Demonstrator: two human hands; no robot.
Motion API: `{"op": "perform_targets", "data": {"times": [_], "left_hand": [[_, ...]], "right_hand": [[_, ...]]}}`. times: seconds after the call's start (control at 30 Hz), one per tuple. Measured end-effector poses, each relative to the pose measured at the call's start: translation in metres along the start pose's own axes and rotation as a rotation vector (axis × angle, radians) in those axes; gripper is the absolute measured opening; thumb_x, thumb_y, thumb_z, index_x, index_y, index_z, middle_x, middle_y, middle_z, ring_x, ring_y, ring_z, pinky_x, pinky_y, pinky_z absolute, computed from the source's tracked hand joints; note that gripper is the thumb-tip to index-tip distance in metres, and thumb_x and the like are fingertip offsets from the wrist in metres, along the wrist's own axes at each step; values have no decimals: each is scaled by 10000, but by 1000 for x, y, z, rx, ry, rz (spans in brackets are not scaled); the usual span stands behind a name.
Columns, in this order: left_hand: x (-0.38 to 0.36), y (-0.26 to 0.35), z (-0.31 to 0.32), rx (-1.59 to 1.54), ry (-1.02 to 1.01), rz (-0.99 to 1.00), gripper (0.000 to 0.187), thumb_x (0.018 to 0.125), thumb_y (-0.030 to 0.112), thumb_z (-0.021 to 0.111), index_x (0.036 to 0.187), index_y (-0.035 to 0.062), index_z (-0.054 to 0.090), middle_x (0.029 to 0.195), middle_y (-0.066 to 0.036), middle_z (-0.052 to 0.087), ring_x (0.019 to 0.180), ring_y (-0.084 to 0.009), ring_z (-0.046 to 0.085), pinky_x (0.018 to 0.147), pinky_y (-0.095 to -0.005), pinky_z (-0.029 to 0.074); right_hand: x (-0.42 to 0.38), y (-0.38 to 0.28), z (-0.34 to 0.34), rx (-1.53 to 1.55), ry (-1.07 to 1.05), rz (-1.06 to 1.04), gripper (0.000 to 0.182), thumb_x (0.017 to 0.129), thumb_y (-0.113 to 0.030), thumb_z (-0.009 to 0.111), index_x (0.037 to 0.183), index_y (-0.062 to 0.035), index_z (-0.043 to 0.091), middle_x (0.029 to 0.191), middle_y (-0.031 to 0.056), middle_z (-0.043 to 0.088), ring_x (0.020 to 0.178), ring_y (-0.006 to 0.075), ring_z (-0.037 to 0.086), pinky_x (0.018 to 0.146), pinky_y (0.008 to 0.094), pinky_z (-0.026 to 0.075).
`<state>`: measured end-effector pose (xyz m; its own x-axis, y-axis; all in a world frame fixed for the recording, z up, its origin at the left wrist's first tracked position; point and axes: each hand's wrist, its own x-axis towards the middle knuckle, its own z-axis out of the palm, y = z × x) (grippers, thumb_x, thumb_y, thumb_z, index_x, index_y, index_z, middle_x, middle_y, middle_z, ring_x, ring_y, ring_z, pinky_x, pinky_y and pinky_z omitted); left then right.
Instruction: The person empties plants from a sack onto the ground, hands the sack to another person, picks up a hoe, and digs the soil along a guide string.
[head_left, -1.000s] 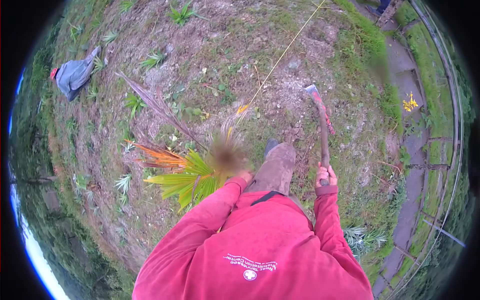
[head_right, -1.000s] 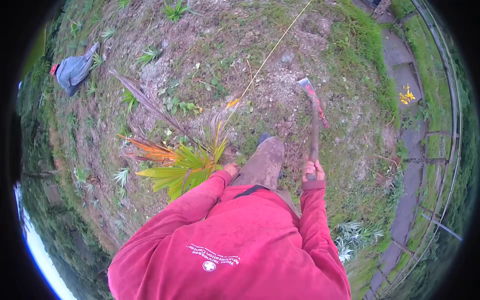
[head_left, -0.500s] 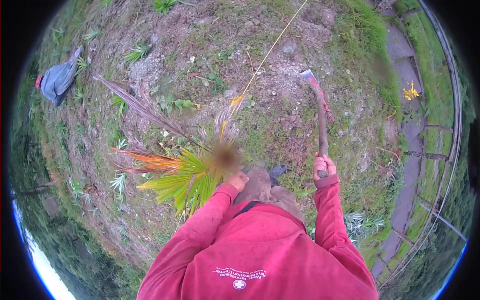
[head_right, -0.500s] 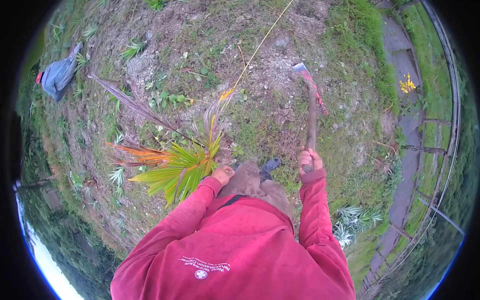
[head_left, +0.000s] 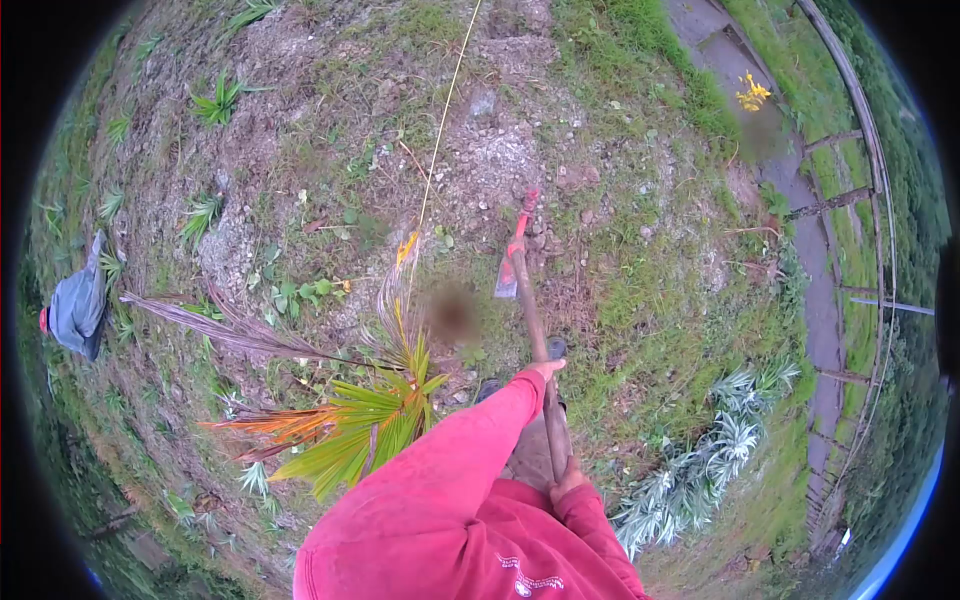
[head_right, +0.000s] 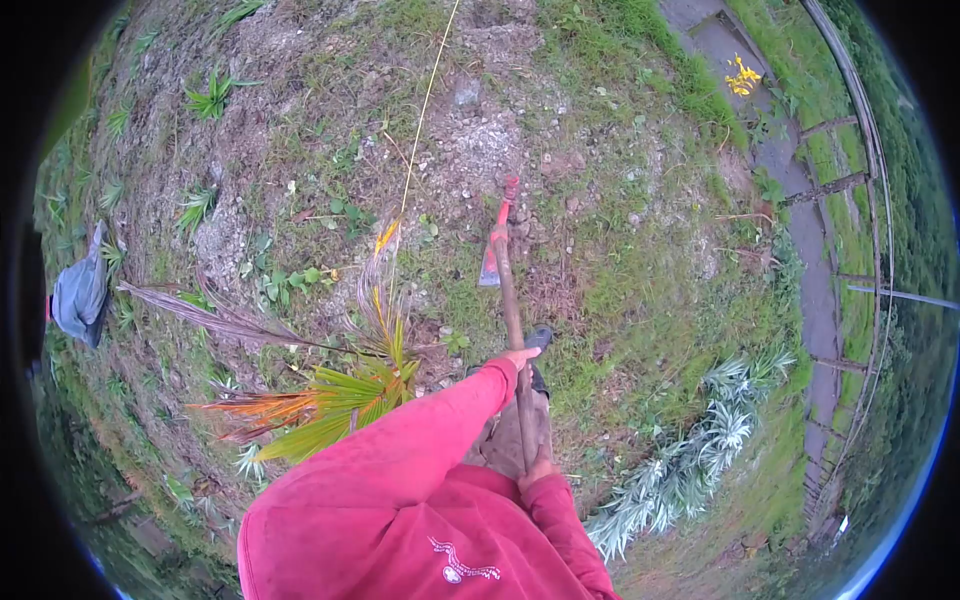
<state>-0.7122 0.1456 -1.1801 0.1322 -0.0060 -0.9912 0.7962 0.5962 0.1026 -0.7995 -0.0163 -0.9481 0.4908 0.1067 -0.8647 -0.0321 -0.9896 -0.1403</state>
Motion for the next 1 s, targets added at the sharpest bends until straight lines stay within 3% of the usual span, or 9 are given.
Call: {"op": "perform_targets", "data": {"times": [0.23,0.33,0.43,0.63,0.73,0.77,0.83,0.93,1.0], "left_hand": [[-51,-41,-27,331,216,275,124,697,61,716,677,10,604,587,-103,602,483,-223,590,458,-379,490],[-127,24,-21,152,123,440,161,689,40,734,744,-10,591,561,-89,585,454,-201,574,409,-363,477],[-204,91,-13,101,46,857,409,659,61,730,1004,-31,532,660,-76,577,512,-184,582,460,-363,478],[-454,242,9,421,134,1480,522,713,102,690,1182,-24,501,995,-185,647,894,-296,662,843,-363,518],[-516,291,14,480,296,1666,523,719,98,677,1194,-30,501,998,-181,653,889,-300,670,845,-362,534],[-502,320,18,384,137,1884,284,778,177,662,1044,95,602,883,-134,690,769,-301,684,691,-421,539],[-480,340,11,397,289,1951,292,738,118,698,1001,53,591,794,-117,653,672,-261,657,596,-370,521],[-364,308,-33,543,274,1537,536,715,120,678,1198,-22,494,975,-188,654,852,-292,673,812,-371,544],[-191,240,-73,480,347,1349,527,724,176,669,1189,5,491,947,-198,647,805,-282,670,757,-393,538]], "right_hand": [[-62,24,72,255,158,-43,756,761,-269,651,1405,-55,317,936,335,624,941,481,608,855,525,497],[-63,0,62,329,243,-87,737,759,-266,665,1387,-51,344,1032,329,606,946,481,601,839,508,504],[-27,-29,70,472,677,-415,629,778,-292,685,1311,-89,421,934,264,649,847,469,624,758,509,509],[-4,-182,-90,783,850,-741,471,751,-236,722,1118,-45,496,860,210,611,821,423,621,721,447,500],[18,-263,-155,895,1043,-845,378,754,-175,703,1047,-37,509,859,184,593,801,383,616,718,436,489],[27,-281,-169,921,1016,-850,356,756,-160,694,1034,-32,513,862,179,595,795,374,616,718,430,491],[72,-307,-167,994,923,-860,347,756,-147,680,1043,-36,520,850,169,599,785,356,620,718,416,494],[165,-294,-79,1015,785,-748,353,754,-130,666,1067,-49,526,847,151,612,782,320,629,724,394,498],[213,-224,67,968,667,-632,358,748,-124,660,1072,-49,532,896,149,635,817,319,644,767,393,511]]}}
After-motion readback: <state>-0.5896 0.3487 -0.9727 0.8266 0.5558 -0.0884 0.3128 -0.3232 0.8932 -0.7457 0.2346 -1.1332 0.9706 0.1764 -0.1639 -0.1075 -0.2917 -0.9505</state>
